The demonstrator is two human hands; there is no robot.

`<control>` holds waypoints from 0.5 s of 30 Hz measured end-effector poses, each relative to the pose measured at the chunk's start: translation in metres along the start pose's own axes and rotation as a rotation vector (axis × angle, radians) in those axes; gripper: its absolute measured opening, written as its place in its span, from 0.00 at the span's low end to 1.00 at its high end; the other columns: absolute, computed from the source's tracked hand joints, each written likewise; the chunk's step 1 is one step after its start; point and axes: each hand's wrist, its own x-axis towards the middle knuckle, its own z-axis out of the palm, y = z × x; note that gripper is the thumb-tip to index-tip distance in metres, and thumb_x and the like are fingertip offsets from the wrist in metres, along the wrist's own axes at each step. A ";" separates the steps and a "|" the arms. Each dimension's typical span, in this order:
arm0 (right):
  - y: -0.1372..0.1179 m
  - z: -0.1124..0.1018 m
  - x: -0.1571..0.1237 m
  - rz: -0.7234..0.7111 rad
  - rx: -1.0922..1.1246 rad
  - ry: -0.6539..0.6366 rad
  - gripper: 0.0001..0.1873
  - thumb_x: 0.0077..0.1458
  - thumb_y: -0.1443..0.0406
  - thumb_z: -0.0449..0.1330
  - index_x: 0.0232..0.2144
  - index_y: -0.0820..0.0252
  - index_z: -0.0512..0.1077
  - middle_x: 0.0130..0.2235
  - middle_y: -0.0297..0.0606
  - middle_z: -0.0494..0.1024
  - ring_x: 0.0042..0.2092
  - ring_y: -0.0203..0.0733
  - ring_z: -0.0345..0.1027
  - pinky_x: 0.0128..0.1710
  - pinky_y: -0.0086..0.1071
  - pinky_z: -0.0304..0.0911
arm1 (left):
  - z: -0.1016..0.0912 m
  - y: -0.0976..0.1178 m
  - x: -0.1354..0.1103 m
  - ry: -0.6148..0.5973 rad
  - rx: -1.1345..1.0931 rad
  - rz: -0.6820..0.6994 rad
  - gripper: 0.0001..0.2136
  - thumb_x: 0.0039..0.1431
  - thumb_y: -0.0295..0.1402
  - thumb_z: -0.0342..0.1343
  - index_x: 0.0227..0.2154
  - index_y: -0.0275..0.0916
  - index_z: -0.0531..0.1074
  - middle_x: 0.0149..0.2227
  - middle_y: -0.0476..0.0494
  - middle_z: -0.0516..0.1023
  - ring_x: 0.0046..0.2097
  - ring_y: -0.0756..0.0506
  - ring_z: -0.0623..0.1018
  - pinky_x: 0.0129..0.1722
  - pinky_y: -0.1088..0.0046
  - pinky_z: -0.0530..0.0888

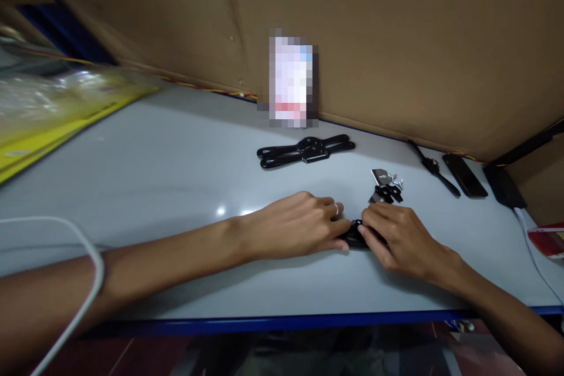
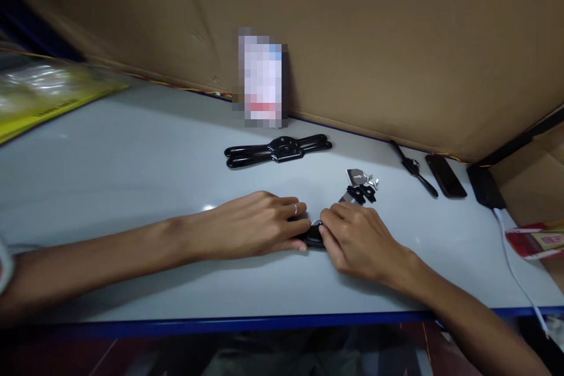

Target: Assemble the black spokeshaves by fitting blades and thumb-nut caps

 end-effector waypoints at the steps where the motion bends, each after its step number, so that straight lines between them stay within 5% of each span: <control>1: -0.001 0.002 0.001 0.010 -0.002 0.011 0.13 0.65 0.68 0.48 0.28 0.59 0.66 0.28 0.37 0.70 0.29 0.37 0.55 0.30 0.34 0.50 | 0.000 0.000 0.000 0.011 -0.007 0.001 0.25 0.74 0.48 0.35 0.34 0.38 0.73 0.29 0.45 0.74 0.29 0.47 0.73 0.23 0.69 0.60; 10: 0.003 0.004 0.003 0.074 0.089 0.150 0.20 0.64 0.66 0.53 0.18 0.59 0.63 0.20 0.31 0.64 0.23 0.33 0.52 0.26 0.33 0.46 | -0.001 -0.002 -0.002 -0.035 0.019 0.001 0.21 0.73 0.48 0.41 0.35 0.38 0.72 0.30 0.46 0.75 0.30 0.46 0.74 0.23 0.68 0.58; 15: 0.012 -0.011 0.002 0.010 0.318 0.166 0.09 0.65 0.66 0.57 0.33 0.59 0.76 0.26 0.31 0.73 0.26 0.32 0.61 0.28 0.29 0.55 | -0.001 0.000 -0.002 -0.032 0.030 0.003 0.21 0.73 0.47 0.41 0.35 0.39 0.71 0.29 0.46 0.74 0.29 0.46 0.75 0.22 0.68 0.56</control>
